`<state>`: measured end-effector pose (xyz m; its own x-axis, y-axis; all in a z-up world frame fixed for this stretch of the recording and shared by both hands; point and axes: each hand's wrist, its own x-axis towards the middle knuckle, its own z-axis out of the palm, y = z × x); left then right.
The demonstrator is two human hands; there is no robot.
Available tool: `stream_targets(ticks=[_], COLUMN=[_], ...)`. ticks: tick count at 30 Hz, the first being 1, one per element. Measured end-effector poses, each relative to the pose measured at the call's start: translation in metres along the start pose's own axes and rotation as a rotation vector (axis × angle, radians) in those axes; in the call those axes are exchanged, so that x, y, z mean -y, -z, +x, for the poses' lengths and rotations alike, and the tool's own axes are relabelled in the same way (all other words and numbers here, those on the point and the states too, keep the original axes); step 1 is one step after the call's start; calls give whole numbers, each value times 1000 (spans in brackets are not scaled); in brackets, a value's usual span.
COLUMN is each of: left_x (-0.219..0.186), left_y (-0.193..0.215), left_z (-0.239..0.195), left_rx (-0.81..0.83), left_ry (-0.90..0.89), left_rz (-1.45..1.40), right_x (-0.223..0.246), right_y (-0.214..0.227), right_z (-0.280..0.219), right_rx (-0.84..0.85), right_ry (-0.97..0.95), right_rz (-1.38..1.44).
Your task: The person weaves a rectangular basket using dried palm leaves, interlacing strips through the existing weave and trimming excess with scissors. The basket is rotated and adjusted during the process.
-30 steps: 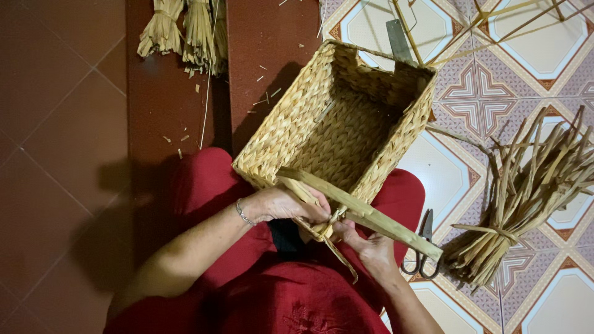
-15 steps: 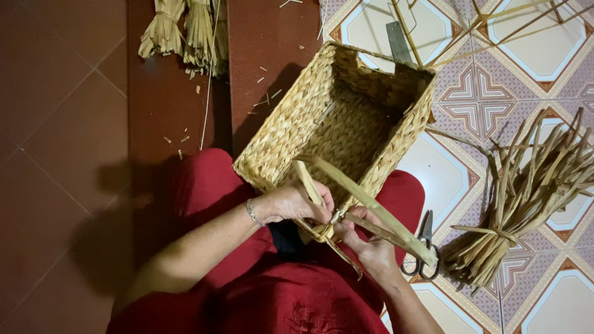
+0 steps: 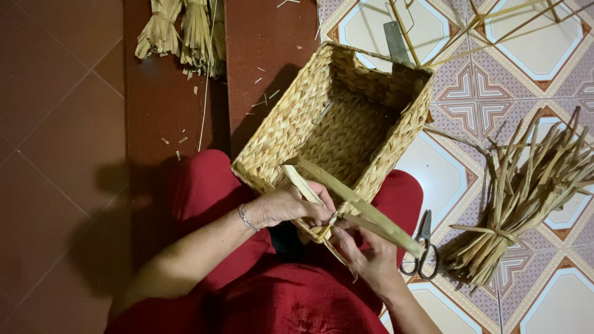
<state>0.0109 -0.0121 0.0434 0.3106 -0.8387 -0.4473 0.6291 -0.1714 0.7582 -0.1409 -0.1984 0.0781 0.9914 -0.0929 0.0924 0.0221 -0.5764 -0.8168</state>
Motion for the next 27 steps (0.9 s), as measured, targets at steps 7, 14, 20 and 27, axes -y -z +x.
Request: stream_targets(ticks=[7, 14, 20, 27], left_x=[8, 10, 2, -11], left_y=[3, 8, 2, -18], left_z=[8, 12, 13, -1], left_rx=[-32, 106, 60, -23], left_ry=[42, 18, 5, -194], left_rz=[-80, -34, 144, 311], right_x=[0, -22, -86, -187], right_y=[-2, 5, 37, 99], right_z=[-2, -32, -99, -213], right_rx=[-63, 10, 65, 123], right_ry=[85, -95, -429, -935], right_rz=[50, 169, 278, -32])
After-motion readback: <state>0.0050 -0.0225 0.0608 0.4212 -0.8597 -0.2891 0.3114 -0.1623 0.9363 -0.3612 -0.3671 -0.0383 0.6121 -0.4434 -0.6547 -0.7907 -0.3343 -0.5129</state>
